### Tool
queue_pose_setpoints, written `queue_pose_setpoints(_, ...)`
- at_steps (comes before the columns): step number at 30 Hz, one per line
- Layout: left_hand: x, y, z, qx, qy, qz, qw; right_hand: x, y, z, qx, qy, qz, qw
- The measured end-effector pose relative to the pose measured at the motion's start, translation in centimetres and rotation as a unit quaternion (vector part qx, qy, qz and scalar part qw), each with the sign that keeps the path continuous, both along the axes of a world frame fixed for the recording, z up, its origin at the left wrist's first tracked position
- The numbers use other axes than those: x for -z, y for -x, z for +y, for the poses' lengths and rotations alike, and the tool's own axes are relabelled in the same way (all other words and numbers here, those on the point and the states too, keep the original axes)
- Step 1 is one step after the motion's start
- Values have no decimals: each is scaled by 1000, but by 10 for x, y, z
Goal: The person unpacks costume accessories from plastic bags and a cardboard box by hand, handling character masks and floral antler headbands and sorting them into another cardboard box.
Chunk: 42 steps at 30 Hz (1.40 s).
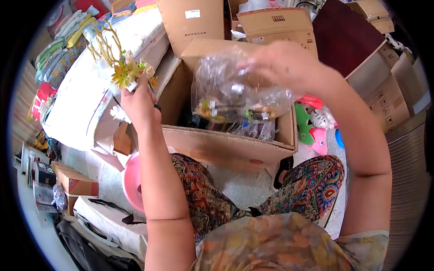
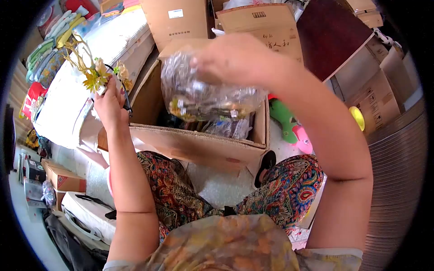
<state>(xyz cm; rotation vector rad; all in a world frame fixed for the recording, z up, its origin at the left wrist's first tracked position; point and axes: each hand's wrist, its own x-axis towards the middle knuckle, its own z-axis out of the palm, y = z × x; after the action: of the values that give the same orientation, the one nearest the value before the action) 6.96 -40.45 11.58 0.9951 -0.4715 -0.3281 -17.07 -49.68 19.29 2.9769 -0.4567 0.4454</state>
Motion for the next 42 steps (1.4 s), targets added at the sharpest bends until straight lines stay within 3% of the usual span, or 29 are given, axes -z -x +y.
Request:
queue_pose_setpoints(2, 2, 1, 2, 14, -2, -22, 1000, 5, 1, 40, 44, -26, 89, 995)
queue_pose_setpoints(4, 2, 5, 2, 8, -2, -23, 1000, 24, 12, 64, -37, 45, 60, 996)
queue_pose_setpoints(14, 7, 16, 2, 52, -4, -31, 998, 57, 36, 148, -82, -62, 152, 983)
queue_pose_setpoints(16, 9, 18, 0, 37, -8, -21, 999, 71, 42, 153, -124, -146, 161, 968)
queue_pose_setpoints(17, 9, 19, 1, 37, -8, -21, 999, 67, 42, 153, -131, -227, 237, 936)
queue_pose_setpoints(20, 9, 23, 2, 48, -10, -24, 999, 87, 51, 150, -169, -237, 156, 944)
queue_pose_setpoints(24, 8, 28, 4, 67, -21, -33, 997, 80, 46, 133, -143, -294, 132, 936)
queue_pose_setpoints(26, 7, 31, 4, 71, -18, -37, 997, 74, 42, 120, -128, -332, 39, 934)
queue_pose_setpoints(31, 11, 28, 3, 84, -26, -39, 995, 47, 34, 88, -5, -235, -2, 972)
queue_pose_setpoints(33, 12, 28, 2, 86, -22, -45, 995, 46, 30, 75, 37, -67, -48, 996)
queue_pose_setpoints(34, 13, 28, 2, 88, -17, -52, 995, 48, 28, 67, 37, -68, -48, 996)
queue_pose_setpoints(36, 12, 28, 2, 86, -21, -53, 995, 52, 24, 50, 46, -52, 97, 993)
queue_pose_setpoints(37, 11, 29, 2, 83, -24, -54, 995, 50, 18, 44, 54, -107, 172, 978)
queue_pose_setpoints(40, 11, 28, 2, 85, -29, -50, 995, 58, 5, 33, 74, -205, 259, 941)
queue_pose_setpoints(42, 9, 30, 3, 82, -35, -47, 995, 63, 3, 31, 85, -193, 280, 937)
